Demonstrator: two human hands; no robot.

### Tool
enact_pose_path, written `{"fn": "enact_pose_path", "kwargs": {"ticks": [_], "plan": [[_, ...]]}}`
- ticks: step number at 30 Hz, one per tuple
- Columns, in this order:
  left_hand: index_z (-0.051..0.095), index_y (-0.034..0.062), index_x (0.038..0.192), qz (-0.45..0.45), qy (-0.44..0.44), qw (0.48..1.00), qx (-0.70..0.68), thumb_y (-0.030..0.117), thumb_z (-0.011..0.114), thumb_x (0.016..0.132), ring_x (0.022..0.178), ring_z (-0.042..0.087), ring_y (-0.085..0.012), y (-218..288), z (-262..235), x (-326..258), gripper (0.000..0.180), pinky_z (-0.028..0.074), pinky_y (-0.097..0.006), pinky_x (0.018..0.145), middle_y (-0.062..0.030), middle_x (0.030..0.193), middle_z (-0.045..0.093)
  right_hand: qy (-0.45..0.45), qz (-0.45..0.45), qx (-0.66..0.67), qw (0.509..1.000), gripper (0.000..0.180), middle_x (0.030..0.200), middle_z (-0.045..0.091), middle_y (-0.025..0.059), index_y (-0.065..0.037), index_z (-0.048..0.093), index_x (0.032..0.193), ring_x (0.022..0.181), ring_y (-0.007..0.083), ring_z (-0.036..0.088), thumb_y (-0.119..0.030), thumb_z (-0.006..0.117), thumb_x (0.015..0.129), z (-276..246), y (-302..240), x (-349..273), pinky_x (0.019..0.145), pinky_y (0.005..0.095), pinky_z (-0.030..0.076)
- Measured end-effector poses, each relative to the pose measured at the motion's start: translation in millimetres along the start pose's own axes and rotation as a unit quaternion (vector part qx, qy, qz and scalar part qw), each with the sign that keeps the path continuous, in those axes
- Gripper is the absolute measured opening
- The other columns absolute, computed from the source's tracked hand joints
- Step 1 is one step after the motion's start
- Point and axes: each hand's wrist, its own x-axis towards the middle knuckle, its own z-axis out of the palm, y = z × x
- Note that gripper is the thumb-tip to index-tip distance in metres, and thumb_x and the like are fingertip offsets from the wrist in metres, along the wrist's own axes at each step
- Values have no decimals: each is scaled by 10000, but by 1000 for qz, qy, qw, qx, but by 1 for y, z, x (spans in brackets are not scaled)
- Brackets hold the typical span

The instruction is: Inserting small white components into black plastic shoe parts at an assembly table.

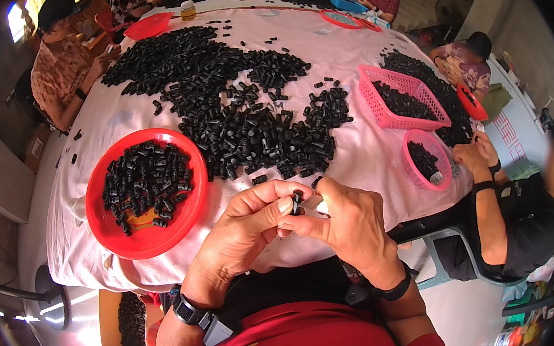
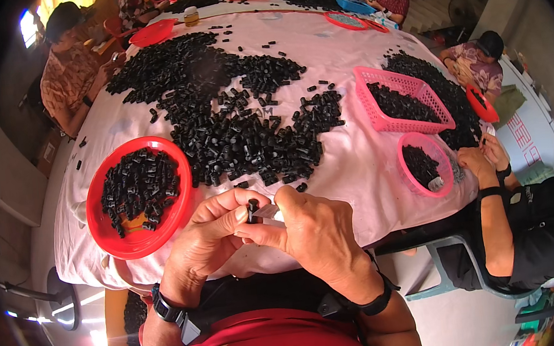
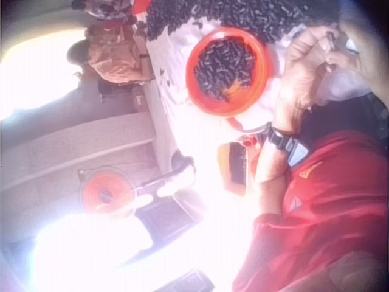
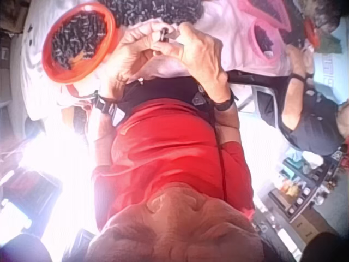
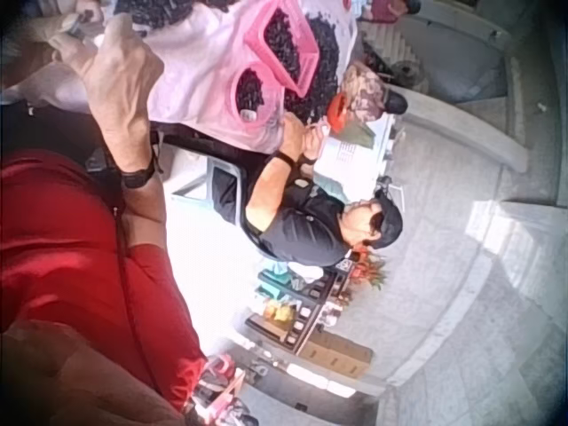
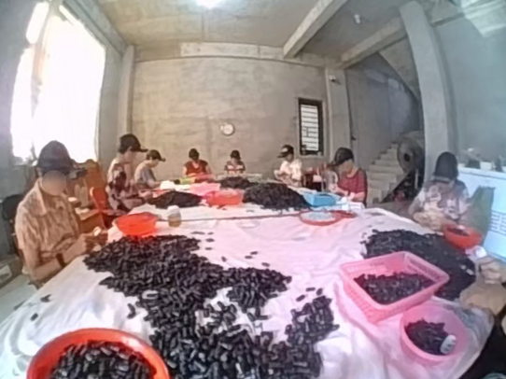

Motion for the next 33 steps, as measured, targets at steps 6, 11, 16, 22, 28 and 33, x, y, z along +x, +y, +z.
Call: {"fn": "enact_pose_path", "kwargs": {"ticks": [6, 11, 16, 22, 28, 33], "plan": [[646, 37, 1195, -7, 25, 1000, -4, 177, 605, 974, 822, 527, -48, -1, 1, -1, 265, 406, -202, 703, -7, 1084, 658, -8, -9, 40, 999, 503, 688, 690, 108, -46, 577, 804, 592, 283, 683, -522, 739, 804, 4, 1, 0, 518, 369, 519], [646, 41, 1198, -5, 10, 1000, -6, 170, 605, 973, 826, 530, -50, -1, 0, -1, 263, 412, -205, 709, -7, 1085, 659, 10, 4, 26, 1000, 488, 661, 669, 109, -42, 582, 814, 595, 292, 682, -502, 746, 808, -1, -2, 2, 522, 376, 519], [644, 40, 1201, -5, 19, 1000, -3, 174, 604, 974, 823, 530, -47, -2, 0, 0, 266, 409, -203, 706, -1, 1083, 654, -4, 6, 18, 1000, 487, 655, 662, 111, -41, 585, 821, 598, 294, 682, -502, 743, 809, -1, 0, 2, 526, 375, 520], [627, 43, 1227, -21, 36, 999, -15, 171, 605, 973, 819, 528, -46, 3, 6, -1, 285, 428, -198, 720, 7, 1046, 640, 7, -22, 41, 999, 480, 656, 657, 84, -52, 594, 850, 570, 268, 669, -509, 735, 813, 9, 6, -1, 494, 364, 502], [584, 57, 1245, -31, 27, 998, -53, 159, 607, 974, 775, 561, -57, 7, -1, -2, 290, 466, -210, 702, 11, 962, 615, 43, -36, 171, 984, 383, 825, 696, 100, -52, 589, 1081, 634, 218, 694, -309, 758, 853, -6, -1, 1, 532, 324, 527], [549, 55, 1209, -40, -6, 997, -69, 170, 612, 966, 776, 569, -96, 9, -4, -3, 276, 452, -228, 673, -29, 1022, 636, -43, -28, 284, 958, 295, 905, 714, 111, -41, 579, 1152, 744, 213, 729, -116, 678, 884, -5, 4, -1, 615, 304, 560]]}}
